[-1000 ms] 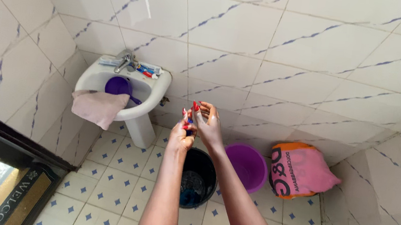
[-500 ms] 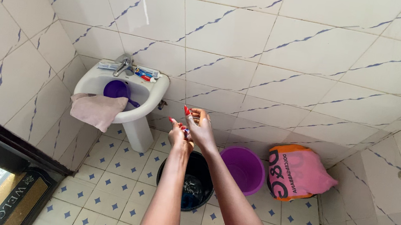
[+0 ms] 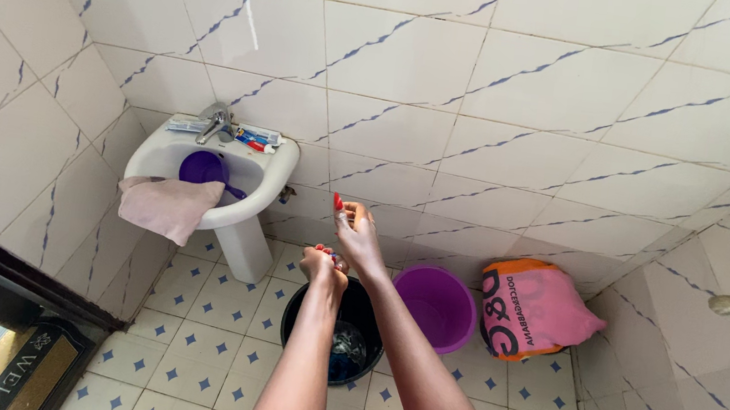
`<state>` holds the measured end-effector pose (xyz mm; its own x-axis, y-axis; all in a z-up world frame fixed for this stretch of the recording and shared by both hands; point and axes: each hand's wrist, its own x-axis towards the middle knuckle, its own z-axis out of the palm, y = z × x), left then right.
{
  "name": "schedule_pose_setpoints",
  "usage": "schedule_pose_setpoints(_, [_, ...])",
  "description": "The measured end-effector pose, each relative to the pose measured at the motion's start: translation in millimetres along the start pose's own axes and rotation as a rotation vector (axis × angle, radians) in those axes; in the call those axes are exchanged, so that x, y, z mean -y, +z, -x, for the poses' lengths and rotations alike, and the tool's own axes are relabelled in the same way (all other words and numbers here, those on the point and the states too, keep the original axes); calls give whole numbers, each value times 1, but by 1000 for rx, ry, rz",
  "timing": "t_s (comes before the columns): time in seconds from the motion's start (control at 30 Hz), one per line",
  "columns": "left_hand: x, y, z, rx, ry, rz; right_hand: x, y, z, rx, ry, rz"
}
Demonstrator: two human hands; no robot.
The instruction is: The person puts a toilet brush into a holder, wrings out a cloth taken from a bucket, and wipes the toilet bowl with the cloth.
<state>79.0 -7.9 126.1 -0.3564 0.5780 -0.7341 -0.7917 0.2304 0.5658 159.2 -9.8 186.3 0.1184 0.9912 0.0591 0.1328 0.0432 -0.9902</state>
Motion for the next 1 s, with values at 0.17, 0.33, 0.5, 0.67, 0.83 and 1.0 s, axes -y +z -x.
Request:
schedule_pose_setpoints(0.17, [0, -4, -3, 25, -44, 89, -4, -4, 5, -15, 18, 41])
schedule_pose_setpoints(0.33, [9, -12, -31, 37, -117, 61, -18, -3, -1, -16, 23, -32])
schedule_pose_setpoints(0.5, [14, -26, -50, 219, -101, 26, -32, -10, 2, 14, 27, -100])
schedule_pose_setpoints(0.67, [4, -32, -39, 292, -191, -145, -40, -13, 17, -35, 60, 30])
schedule_pose_setpoints(0.83, [5, -43, -57, 538, -121, -112, -39, -17, 40, -11, 92, 40])
schedule_pose_setpoints(1.0, [-3, -45, -45, 562, -48, -70, -42, -11, 54, 66, 106, 19])
